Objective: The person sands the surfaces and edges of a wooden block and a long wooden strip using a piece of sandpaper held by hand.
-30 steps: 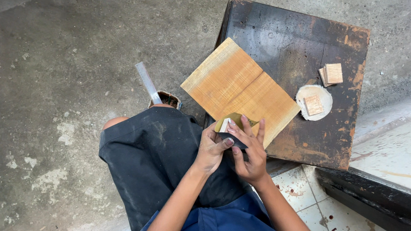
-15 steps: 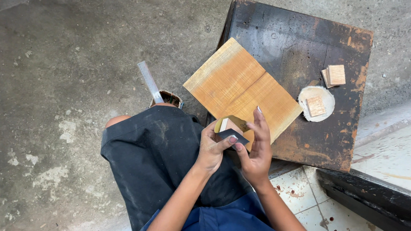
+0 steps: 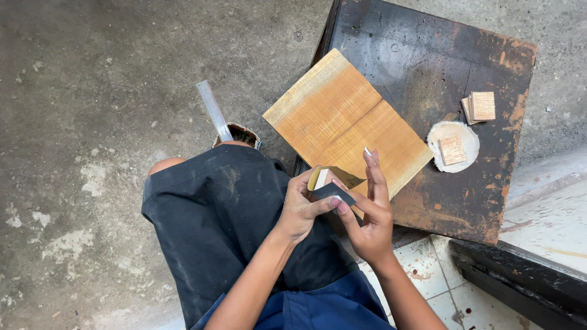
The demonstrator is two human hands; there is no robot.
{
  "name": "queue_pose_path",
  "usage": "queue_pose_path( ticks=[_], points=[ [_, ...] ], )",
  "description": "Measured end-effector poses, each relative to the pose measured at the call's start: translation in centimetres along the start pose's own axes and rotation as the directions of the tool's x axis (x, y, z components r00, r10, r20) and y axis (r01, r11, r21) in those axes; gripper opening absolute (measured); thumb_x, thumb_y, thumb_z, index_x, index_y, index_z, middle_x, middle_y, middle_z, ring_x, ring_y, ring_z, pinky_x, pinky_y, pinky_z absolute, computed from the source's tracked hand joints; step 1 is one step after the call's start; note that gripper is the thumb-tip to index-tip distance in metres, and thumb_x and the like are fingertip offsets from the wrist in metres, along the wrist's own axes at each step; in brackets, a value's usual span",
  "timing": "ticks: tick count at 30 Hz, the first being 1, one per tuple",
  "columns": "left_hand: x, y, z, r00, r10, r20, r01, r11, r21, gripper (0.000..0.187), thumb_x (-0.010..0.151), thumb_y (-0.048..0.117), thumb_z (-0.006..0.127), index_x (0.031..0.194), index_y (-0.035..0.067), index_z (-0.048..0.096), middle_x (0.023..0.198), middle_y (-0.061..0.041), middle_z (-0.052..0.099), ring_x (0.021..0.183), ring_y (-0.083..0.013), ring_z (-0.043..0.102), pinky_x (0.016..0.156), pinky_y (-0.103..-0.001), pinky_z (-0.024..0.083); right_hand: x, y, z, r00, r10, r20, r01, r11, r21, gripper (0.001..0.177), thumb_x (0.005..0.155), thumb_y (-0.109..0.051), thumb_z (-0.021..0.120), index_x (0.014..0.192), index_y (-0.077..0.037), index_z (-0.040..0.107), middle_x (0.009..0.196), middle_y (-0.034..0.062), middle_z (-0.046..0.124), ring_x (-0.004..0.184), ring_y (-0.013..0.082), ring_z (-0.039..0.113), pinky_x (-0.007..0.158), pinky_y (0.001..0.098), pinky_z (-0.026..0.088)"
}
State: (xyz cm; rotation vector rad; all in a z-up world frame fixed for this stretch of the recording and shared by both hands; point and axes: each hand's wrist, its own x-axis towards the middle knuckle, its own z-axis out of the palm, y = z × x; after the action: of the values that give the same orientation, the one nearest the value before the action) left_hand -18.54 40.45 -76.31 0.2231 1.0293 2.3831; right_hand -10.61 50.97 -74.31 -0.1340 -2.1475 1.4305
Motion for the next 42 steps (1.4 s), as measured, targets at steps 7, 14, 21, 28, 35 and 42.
queue_pose_path(
  ticks=[7, 14, 21, 28, 35, 42],
  points=[
    [0.1, -0.3, -0.1, 0.999, 0.037, -0.023, -0.036, 0.997, 0.063, 0.03, 0.071, 0.013, 0.093, 0.084, 0.0, 0.07, 0.067, -0.003, 0.064, 0.067, -0.0041, 0.066, 0.057, -0.017, 0.054, -1.2, 0.7, 0.9, 0.991, 0.044, -0.129, -0.008, 0.964, 0.265, 0.046, 0.086, 0.0, 0.075, 0.125, 0.009, 0.053, 0.149, 0.0331, 0.036, 0.138, 0.0498, 0.05, 0.118, 0.0536, 0.041],
    [0.2, 0.7, 0.6, 0.998, 0.057, -0.031, -0.052, 0.991, 0.122, 0.034, 0.07, 0.014, 0.093, 0.093, -0.001, 0.073, 0.07, -0.006, 0.068, 0.072, -0.0048, 0.066, 0.064, -0.016, 0.054, -1.7, 0.5, 0.8, 0.965, 0.261, -0.025, -0.237, 0.908, 0.346, 0.057, 0.088, -0.005, 0.074, 0.14, 0.007, 0.054, 0.148, 0.0238, 0.055, 0.14, 0.0308, 0.05, 0.12, 0.0416, 0.037],
    [-0.1, -1.0, -0.3, 0.993, 0.078, -0.094, -0.06, 0.982, 0.178, 0.055, 0.067, 0.016, 0.097, 0.112, -0.002, 0.073, 0.09, -0.008, 0.075, 0.089, -0.0082, 0.067, 0.079, -0.023, 0.056, -1.8, 0.6, 1.6, 0.908, 0.413, -0.064, -0.336, 0.813, 0.476, 0.041, 0.091, -0.004, 0.07, 0.13, 0.004, 0.063, 0.145, 0.0266, 0.057, 0.14, 0.0318, 0.048, 0.118, 0.0415, 0.04],
    [0.0, -1.9, -1.1, 0.997, 0.056, -0.057, -0.045, 0.983, 0.176, 0.061, 0.067, 0.014, 0.097, 0.119, -0.003, 0.071, 0.096, -0.012, 0.078, 0.096, -0.0126, 0.069, 0.085, -0.027, 0.057, -1.8, 0.9, 1.6, 0.902, 0.426, -0.068, -0.306, 0.744, 0.595, 0.044, 0.095, -0.01, 0.066, 0.137, 0.002, 0.058, 0.153, 0.025, 0.05, 0.143, 0.0318, 0.045, 0.117, 0.0407, 0.041],
    [-0.2, -3.4, -2.4, 0.998, 0.012, 0.057, -0.019, 0.991, 0.136, 0.073, 0.061, 0.013, 0.1, 0.125, -0.005, 0.069, 0.095, -0.014, 0.077, 0.096, -0.0136, 0.069, 0.083, -0.028, 0.059, -2.4, 1.7, 1.2, 0.976, 0.181, -0.124, -0.136, 0.941, 0.31, 0.058, 0.09, -0.032, 0.073, 0.136, 0.001, 0.059, 0.151, 0.0268, 0.051, 0.147, 0.0392, 0.04, 0.124, 0.0498, 0.031],
    [0.0, -1.9, -1.2, 0.995, 0.022, 0.102, -0.038, 0.987, 0.155, 0.072, 0.059, 0.005, 0.099, 0.124, -0.007, 0.07, 0.089, -0.014, 0.077, 0.091, -0.0122, 0.068, 0.08, -0.028, 0.06, -3.0, 1.6, 2.0, 0.957, 0.174, -0.232, -0.08, 0.928, 0.365, 0.033, 0.101, -0.018, 0.064, 0.131, -0.005, 0.065, 0.156, 0.0202, 0.048, 0.149, 0.0332, 0.038, 0.124, 0.0446, 0.032]
  ],
)
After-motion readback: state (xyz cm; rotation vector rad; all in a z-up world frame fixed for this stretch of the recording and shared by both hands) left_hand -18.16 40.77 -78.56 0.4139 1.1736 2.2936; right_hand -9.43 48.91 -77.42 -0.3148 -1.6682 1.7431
